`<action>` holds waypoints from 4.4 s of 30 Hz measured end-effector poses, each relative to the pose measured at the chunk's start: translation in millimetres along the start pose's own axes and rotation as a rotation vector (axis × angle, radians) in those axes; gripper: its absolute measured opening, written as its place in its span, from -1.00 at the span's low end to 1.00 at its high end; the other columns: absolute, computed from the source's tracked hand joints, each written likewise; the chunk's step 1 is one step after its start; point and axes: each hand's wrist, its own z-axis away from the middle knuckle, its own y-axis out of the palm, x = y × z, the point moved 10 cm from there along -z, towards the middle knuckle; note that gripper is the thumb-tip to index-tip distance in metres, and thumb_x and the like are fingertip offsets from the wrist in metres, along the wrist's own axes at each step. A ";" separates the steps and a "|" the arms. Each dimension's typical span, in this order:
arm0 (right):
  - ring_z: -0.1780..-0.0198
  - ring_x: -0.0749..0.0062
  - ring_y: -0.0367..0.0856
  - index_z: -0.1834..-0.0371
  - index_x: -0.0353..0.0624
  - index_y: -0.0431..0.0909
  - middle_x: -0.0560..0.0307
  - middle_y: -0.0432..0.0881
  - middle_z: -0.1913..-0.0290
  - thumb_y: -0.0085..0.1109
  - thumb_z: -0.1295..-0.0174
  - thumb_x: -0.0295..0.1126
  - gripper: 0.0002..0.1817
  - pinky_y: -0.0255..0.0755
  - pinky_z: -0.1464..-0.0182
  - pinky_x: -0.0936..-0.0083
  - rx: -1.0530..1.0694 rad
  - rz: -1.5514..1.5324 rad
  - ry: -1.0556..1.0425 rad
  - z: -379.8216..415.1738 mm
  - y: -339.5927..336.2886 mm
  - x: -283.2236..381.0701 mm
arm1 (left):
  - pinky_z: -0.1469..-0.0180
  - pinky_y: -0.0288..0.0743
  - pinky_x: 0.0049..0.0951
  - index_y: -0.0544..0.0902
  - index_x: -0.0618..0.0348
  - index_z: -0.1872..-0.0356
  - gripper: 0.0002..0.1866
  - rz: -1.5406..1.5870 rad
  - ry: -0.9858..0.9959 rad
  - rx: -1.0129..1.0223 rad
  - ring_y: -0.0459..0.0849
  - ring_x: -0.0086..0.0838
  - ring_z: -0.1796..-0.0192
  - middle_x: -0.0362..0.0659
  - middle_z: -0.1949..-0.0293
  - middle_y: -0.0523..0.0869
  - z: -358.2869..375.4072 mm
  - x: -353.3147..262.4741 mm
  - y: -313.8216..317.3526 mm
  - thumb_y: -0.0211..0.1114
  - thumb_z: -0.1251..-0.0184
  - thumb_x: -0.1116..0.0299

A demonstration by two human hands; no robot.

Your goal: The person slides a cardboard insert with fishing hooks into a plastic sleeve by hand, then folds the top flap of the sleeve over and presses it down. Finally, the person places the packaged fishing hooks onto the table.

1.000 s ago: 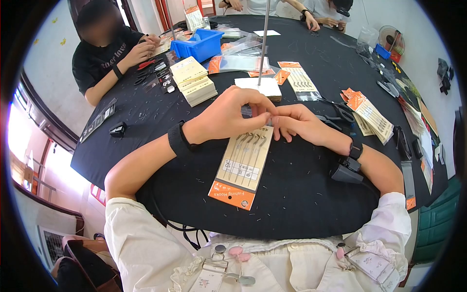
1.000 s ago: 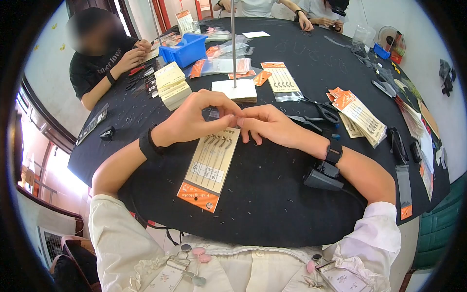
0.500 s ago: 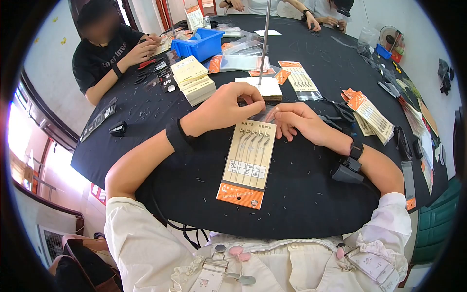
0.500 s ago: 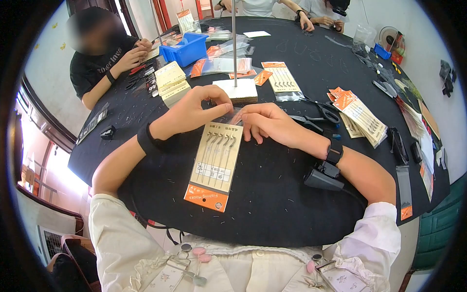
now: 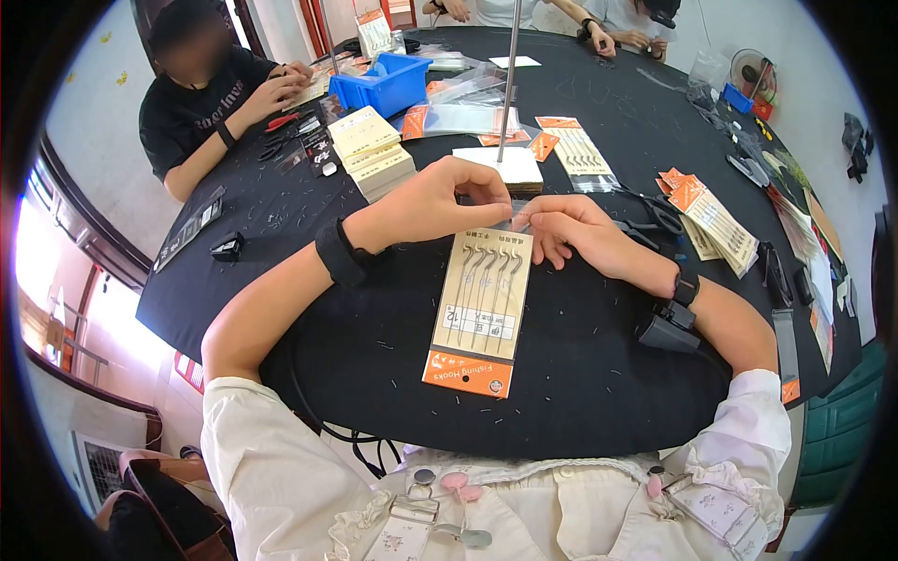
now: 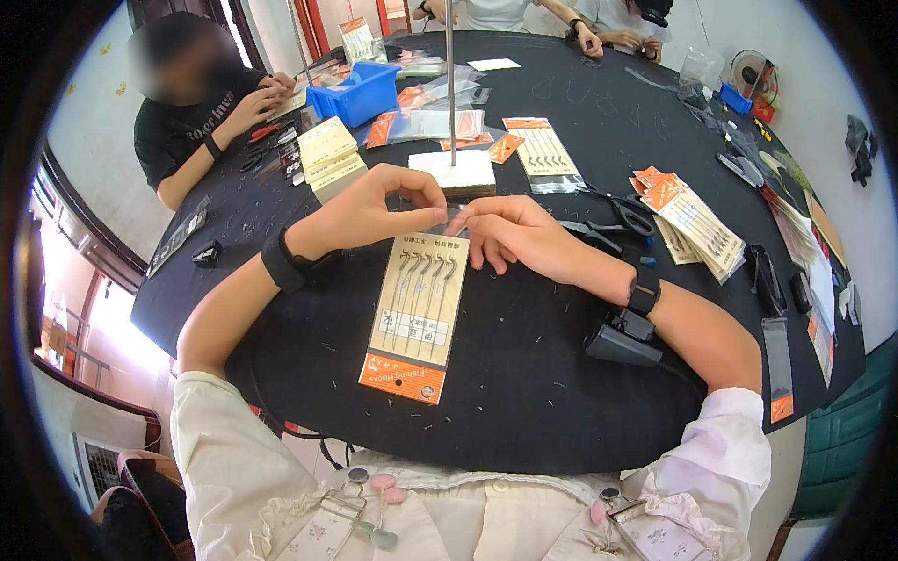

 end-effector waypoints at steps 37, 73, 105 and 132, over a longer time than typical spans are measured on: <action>0.66 0.79 0.38 0.39 -0.17 0.50 0.31 0.52 0.59 -0.20 -0.39 -0.23 -0.67 0.20 0.64 0.82 -0.258 -0.298 0.027 1.6 -27.1 -10.0 | 0.27 0.49 -0.59 0.49 0.33 0.06 -0.74 0.207 -0.143 -0.158 0.61 -0.59 0.43 -0.10 0.42 0.70 3.3 11.4 -16.4 0.05 -0.23 0.53; 0.69 0.74 0.36 0.34 -0.22 0.51 0.32 0.46 0.65 -0.14 -0.37 -0.24 -0.69 0.23 0.64 0.78 -0.230 -0.221 0.032 0.1 -24.9 -12.4 | 0.21 0.42 -0.69 0.53 0.22 0.09 -0.74 0.087 -0.089 -0.117 0.60 -0.69 0.26 -0.23 0.35 0.67 2.1 11.8 -13.9 0.22 -0.16 0.48; 0.71 0.70 0.32 0.30 -0.23 0.52 0.28 0.48 0.64 -0.13 -0.34 -0.27 -0.72 0.18 0.64 0.76 -0.218 -0.239 -0.013 -0.8 -25.9 -10.3 | 0.28 0.44 -0.65 0.62 0.34 0.41 -0.80 0.102 -0.175 -0.142 0.57 -0.66 0.39 -0.22 0.48 0.66 1.6 26.1 -13.9 0.14 -0.23 0.39; 0.67 0.65 0.34 0.20 -0.27 0.49 0.13 0.57 0.47 -0.18 -0.24 -0.38 -0.75 0.21 0.60 0.74 -0.178 -0.303 -0.017 -1.0 -23.6 -9.8 | 0.23 0.47 -0.61 0.60 0.36 0.37 -0.83 0.143 -0.172 -0.172 0.59 -0.62 0.34 -0.17 0.40 0.66 3.1 24.1 -17.7 0.06 -0.15 0.50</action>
